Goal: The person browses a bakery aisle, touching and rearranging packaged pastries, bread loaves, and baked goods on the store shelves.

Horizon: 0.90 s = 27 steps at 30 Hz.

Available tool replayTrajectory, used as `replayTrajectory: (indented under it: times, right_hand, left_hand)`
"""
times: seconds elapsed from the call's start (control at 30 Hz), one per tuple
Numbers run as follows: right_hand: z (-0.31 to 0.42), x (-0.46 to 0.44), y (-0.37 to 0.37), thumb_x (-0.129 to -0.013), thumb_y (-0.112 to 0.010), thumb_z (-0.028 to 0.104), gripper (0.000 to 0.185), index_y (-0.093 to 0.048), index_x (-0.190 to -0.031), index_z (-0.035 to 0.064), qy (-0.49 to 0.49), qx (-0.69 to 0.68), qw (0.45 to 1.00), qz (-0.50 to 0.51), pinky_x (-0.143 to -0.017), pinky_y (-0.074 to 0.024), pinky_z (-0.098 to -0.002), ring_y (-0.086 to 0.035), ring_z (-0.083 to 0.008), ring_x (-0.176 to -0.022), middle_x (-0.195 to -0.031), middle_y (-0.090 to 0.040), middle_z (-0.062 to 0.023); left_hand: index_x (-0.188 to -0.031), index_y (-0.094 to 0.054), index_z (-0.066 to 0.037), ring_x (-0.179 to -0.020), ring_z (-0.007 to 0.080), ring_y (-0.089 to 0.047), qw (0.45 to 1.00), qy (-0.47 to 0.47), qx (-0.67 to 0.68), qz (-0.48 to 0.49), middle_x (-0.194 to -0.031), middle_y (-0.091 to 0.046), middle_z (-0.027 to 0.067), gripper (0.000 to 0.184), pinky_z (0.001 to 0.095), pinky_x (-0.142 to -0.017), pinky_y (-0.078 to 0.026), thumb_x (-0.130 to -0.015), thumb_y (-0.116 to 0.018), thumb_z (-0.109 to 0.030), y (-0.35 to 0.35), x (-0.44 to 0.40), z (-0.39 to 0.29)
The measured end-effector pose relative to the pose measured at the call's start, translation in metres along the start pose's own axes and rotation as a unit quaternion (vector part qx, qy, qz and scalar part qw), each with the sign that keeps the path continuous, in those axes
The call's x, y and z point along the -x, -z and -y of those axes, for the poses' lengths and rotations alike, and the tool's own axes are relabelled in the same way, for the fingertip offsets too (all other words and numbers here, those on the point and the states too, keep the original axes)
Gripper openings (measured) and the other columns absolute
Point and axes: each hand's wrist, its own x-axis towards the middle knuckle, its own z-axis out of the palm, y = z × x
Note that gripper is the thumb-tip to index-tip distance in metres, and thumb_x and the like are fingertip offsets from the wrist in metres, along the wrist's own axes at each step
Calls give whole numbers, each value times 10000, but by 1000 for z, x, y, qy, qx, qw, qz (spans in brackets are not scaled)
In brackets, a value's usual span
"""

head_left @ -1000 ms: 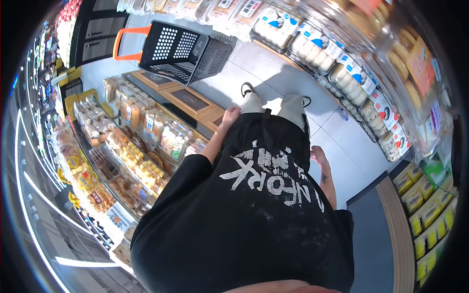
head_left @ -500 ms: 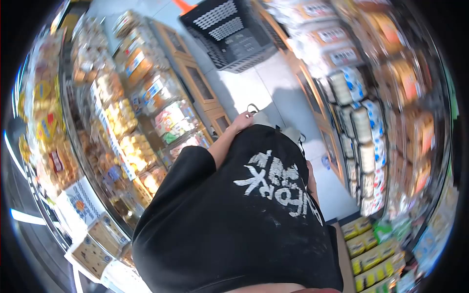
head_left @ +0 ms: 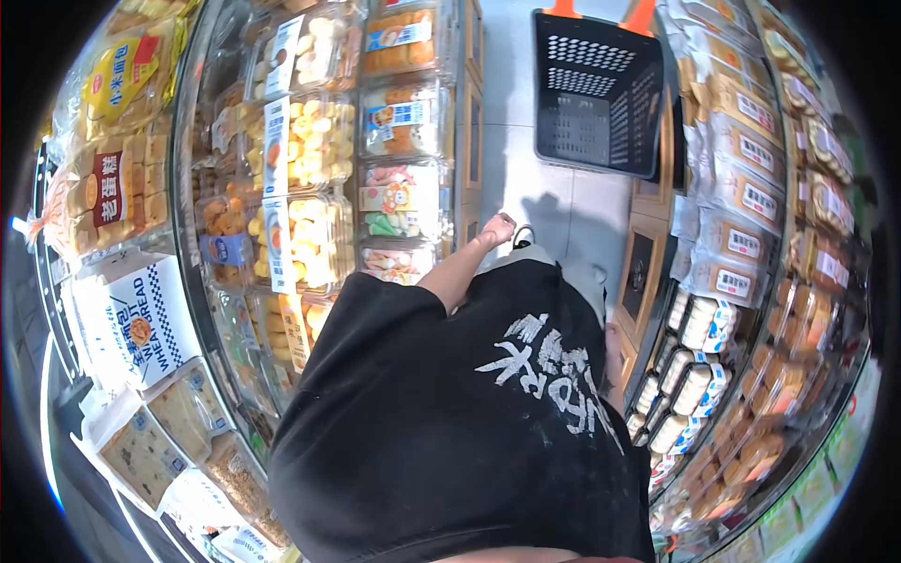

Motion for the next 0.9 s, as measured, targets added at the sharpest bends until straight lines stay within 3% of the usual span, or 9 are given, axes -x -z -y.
replayTrajectory:
  times: [0.07, 0.13, 0.2, 0.4, 0.5, 0.53, 0.67, 0.7, 0.9]
  right_hand:
    - [20, -11, 11, -813, -531, 197, 200, -585, -867, 13, -85, -135, 984, 81, -715, -421, -258, -530, -128, -788, -833, -584, -67]
    - [37, -28, 11, -813, -532, 199, 202, -583, -874, 14, -102, -180, 972, 113, -717, -420, -257, -529, -127, -788, -835, -583, -67]
    - [46, -46, 11, -813, -533, 202, 205, -582, -882, 16, -87, -192, 969, 127, -718, -420, -256, -528, -126, -788, -836, -582, -67]
    - [78, -123, 12, -813, -536, 209, 214, -576, -904, 20, 35, -217, 964, 152, -723, -418, -253, -524, -123, -788, -840, -578, -67]
    - [112, -153, 28, -813, -537, 213, 220, -573, -916, 22, 85, -208, 966, 125, -725, -417, -252, -522, -121, -789, -843, -577, -68]
    - [134, -167, 41, -805, -554, 237, 260, -557, -963, 30, 41, -176, 978, 105, -733, -414, -237, -523, -122, -788, -845, -571, -58]
    - [201, -163, 82, -783, -582, 220, 284, -538, -997, 40, -59, -231, 965, 108, -655, -442, -241, -549, -132, -734, -836, -577, -70]
    - [202, -166, 86, -777, -587, 208, 297, -527, -1015, 41, -81, -249, 958, 118, -596, -449, -250, -554, -126, -694, -827, -580, -82]
    - [156, -199, 71, -784, -569, 188, 302, -514, -1044, 45, -142, -275, 942, 127, -573, -450, -254, -555, -128, -682, -835, -584, -89]
  left_hand:
    - [-904, -568, -36, -713, 179, -606, 996, 79, 31, 3, -811, -620, 99, 212, 296, -654, -482, -731, -526, -153, 12, 7, -8]
    - [-926, -552, -43, -644, 163, -593, 995, 86, 57, -6, -758, -608, 84, 217, 292, -584, -482, -778, -505, -196, 13, 5, -1]
    - [-862, -591, -12, -649, 170, -601, 991, 101, 75, -36, -697, -608, 90, 236, 289, -579, -480, -722, -510, -183, 10, -2, 5]
    - [-852, -580, 13, -649, 213, -586, 993, 84, 63, -45, -726, -600, 121, 271, 325, -616, -470, -722, -515, -215, 3, -20, 3]
    - [-863, -587, 10, -783, 242, -598, 997, 54, -31, -44, -811, -614, 167, 321, 338, -701, -460, -726, -507, -268, 10, -26, -4]
    - [-871, -590, 7, -825, 247, -598, 994, 34, -97, -27, -843, -616, 181, 335, 337, -718, -457, -728, -504, -283, 0, -55, -26]
    - [-896, -599, -18, -827, 250, -604, 996, -2, -88, -36, -840, -625, 169, 346, 337, -734, -455, -734, -500, -307, -3, -79, -69]
    - [-896, -600, -22, -813, 244, -605, 995, 4, -90, -41, -824, -627, 159, 342, 331, -731, -456, -734, -502, -307, -4, -79, -90]
    - [-858, -614, -39, -732, 197, -605, 993, -17, -108, -34, -747, -629, 105, 339, 300, -693, -459, -737, -515, -340, -8, -104, -164]
